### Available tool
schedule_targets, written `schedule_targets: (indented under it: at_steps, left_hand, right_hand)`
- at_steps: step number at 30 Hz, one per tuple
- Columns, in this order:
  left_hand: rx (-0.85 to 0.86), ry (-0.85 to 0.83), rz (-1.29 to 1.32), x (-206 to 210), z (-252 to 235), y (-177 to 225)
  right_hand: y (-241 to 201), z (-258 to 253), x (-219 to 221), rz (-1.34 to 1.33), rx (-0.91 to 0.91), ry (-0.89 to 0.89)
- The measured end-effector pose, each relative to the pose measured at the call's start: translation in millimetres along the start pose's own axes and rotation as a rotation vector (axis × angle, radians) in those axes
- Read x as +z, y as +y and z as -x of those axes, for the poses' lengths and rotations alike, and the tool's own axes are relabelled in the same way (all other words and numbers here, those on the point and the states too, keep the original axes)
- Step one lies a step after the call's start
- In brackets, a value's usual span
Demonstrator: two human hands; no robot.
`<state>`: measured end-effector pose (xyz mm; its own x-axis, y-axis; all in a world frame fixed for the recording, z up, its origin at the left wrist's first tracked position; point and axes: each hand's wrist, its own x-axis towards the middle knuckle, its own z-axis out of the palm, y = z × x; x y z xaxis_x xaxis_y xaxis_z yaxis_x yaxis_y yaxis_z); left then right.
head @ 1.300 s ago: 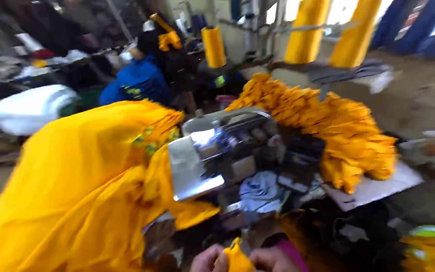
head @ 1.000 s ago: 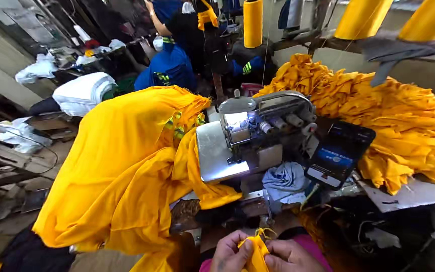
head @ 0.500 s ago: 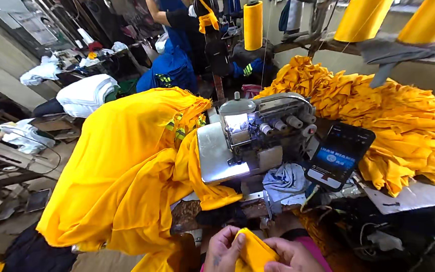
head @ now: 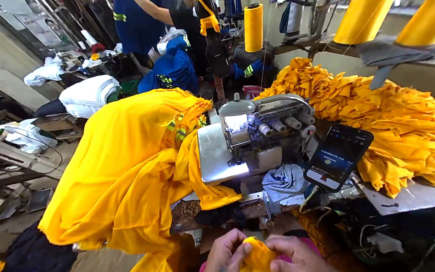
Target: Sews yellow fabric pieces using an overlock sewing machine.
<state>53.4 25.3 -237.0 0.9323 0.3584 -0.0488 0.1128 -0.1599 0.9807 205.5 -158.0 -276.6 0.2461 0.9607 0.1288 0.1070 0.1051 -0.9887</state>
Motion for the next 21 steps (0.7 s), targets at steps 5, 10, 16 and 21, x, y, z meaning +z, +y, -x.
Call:
schedule_targets:
  at_steps: [5,10,16,21]
  left_hand:
    - [0.112,0.004,0.056,6,0,5]
    - [0.131,-0.033,0.039,5,2,2]
    - [0.121,-0.028,0.044,5,2,3]
    - [0.183,0.096,-0.114,8,1,6]
  right_hand:
    - [-16,-9,2,0.018,-0.002,0.052]
    - [-14,-7,6,0.041,-0.042,0.014]
    - [-14,-5,11,0.049,-0.051,0.071]
    - [-20,-3,15,0.017,0.018,0.106]
